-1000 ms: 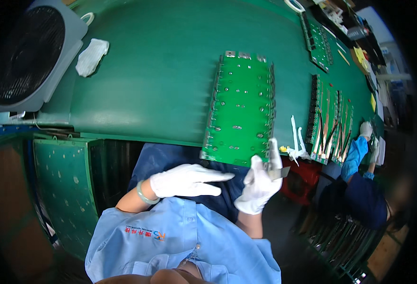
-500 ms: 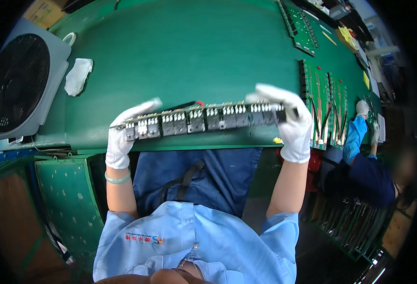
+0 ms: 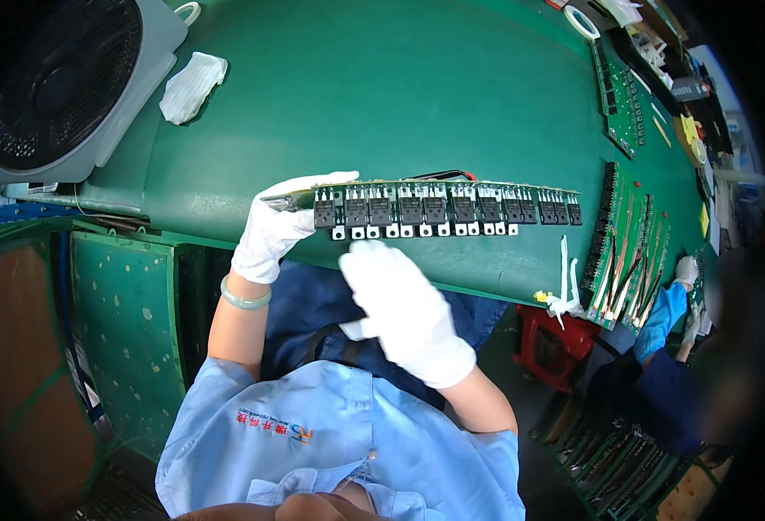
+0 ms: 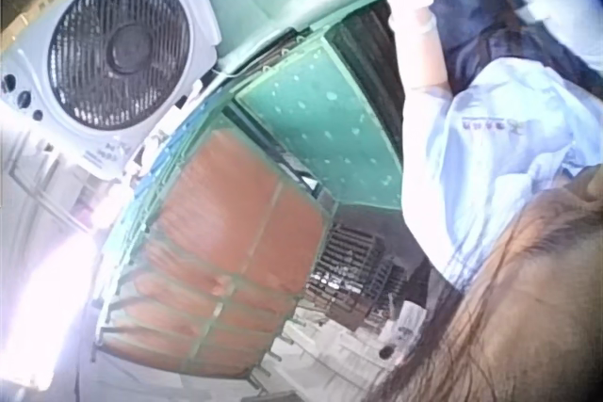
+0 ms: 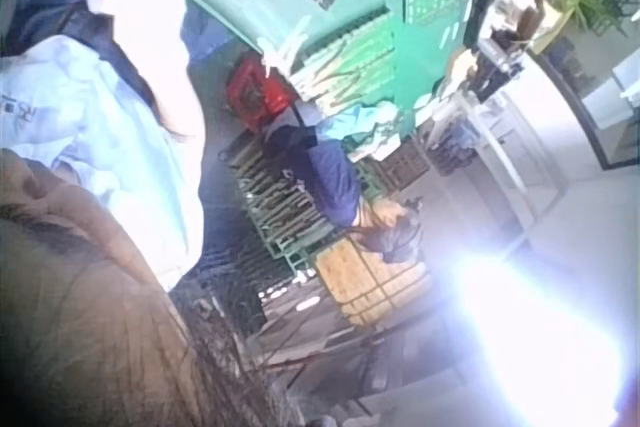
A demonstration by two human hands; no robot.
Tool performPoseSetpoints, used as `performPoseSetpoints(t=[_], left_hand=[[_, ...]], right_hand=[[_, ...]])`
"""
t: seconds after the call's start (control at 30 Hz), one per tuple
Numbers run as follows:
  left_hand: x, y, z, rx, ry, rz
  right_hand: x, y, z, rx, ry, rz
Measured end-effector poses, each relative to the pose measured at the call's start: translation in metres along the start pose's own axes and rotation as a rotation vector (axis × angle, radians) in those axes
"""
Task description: The user is seen assembling multiple electronic components and wires onto a large green printed circuit board (PCB) on a factory production line.
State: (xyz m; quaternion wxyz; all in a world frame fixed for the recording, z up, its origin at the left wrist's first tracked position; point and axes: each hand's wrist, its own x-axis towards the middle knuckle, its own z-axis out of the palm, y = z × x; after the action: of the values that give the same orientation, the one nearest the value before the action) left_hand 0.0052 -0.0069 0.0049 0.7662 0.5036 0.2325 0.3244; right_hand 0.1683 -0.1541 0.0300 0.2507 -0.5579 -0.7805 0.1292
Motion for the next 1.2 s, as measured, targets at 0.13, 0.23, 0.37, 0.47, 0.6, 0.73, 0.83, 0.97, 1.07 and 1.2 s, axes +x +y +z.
performPoseSetpoints(t=[0.13,0.23,0.37,0.47,0.6,0.73,0.83,0.97,1.07,1.2], left_hand=[[-0.001,-0.001,0.001,0.039,-0.013,0.062],[0.000,-0.003,0.001,0.140,0.037,0.017],[-0.001,-0.011,0.003,0.137,0.067,0.088],[-0.001,-0.014,0.000,0.184,0.053,0.132],[-0.003,-0.015,-0.002,0.234,0.059,0.163],[-0.003,-0.010,0.004,0.192,0.058,0.130],[-0.002,-0.009,0.002,0.225,0.045,0.165],[-0.001,-0.008,0.003,0.103,0.044,0.122],[-0.002,-0.012,-0.002,0.151,0.028,0.158],[-0.005,-0.014,-0.004,0.064,0.056,0.106]], right_hand=[[0.024,-0.010,0.016,-0.035,-0.171,0.012],[0.024,-0.005,0.022,-0.073,-0.214,0.035],[0.023,-0.004,0.027,-0.050,-0.270,0.086],[0.020,-0.001,0.018,-0.015,-0.310,0.052],[0.007,0.004,-0.001,-0.029,-0.174,0.006],[0.004,0.011,0.003,-0.189,-0.316,0.086],[-0.003,0.012,0.013,-0.307,-0.321,0.014],[0.000,0.016,0.010,-0.264,-0.307,-0.003],[0.004,0.023,-0.024,-0.101,-0.303,-0.023],[-0.003,0.030,-0.030,-0.216,-0.289,0.020]])
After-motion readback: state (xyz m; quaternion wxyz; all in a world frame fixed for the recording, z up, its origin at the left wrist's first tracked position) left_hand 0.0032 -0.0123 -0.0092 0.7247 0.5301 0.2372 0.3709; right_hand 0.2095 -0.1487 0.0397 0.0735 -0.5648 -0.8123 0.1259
